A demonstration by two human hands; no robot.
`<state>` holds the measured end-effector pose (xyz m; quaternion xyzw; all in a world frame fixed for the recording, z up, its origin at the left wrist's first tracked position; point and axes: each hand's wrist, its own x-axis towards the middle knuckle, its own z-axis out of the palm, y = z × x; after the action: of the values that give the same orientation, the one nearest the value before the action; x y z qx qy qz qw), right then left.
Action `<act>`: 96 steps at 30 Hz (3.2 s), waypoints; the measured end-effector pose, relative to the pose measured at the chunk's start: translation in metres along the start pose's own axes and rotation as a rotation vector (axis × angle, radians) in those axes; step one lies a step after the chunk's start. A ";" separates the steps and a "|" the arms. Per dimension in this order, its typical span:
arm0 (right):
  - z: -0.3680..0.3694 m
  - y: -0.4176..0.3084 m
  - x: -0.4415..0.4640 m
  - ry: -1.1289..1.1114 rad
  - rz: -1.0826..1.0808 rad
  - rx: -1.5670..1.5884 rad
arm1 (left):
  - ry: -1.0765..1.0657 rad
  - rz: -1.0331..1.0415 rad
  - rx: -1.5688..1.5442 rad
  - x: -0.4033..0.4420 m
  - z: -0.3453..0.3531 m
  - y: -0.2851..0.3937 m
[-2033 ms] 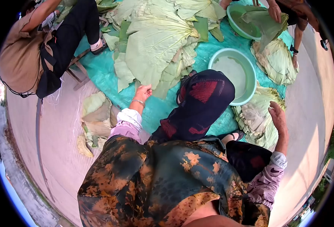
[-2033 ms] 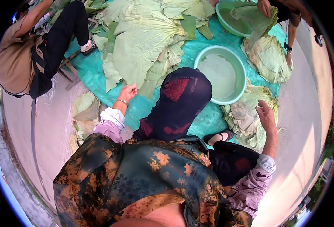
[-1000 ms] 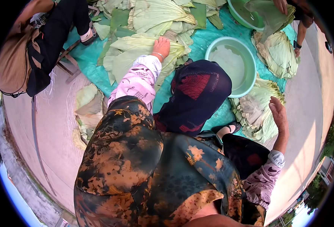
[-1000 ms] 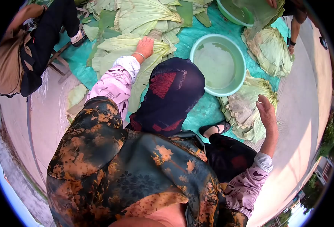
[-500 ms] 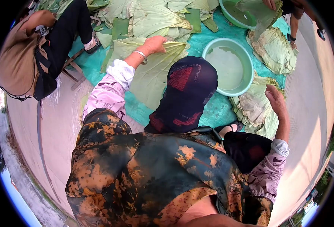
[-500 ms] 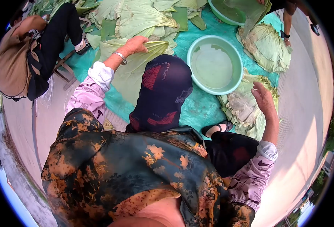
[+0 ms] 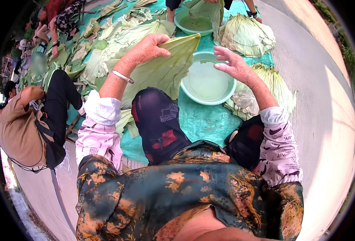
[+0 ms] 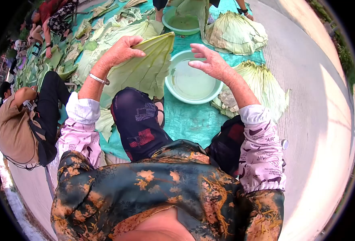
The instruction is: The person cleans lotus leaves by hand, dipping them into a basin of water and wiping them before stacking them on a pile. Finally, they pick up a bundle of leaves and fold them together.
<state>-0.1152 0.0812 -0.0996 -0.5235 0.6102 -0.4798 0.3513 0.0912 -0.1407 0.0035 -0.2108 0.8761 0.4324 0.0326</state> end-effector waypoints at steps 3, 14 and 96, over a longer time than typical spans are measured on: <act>-0.005 -0.001 0.006 0.110 -0.066 0.184 | -0.052 0.099 0.002 0.030 0.020 0.020; -0.023 0.047 -0.002 0.209 -0.130 -0.069 | -0.152 0.169 -0.189 0.077 0.109 -0.009; -0.056 0.185 -0.022 0.457 0.371 -0.370 | 0.614 0.243 -0.184 0.041 0.140 0.099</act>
<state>-0.2182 0.1132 -0.2612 -0.3376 0.8345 -0.3939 0.1858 -0.0031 0.0064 -0.0205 -0.2273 0.8211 0.4267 -0.3036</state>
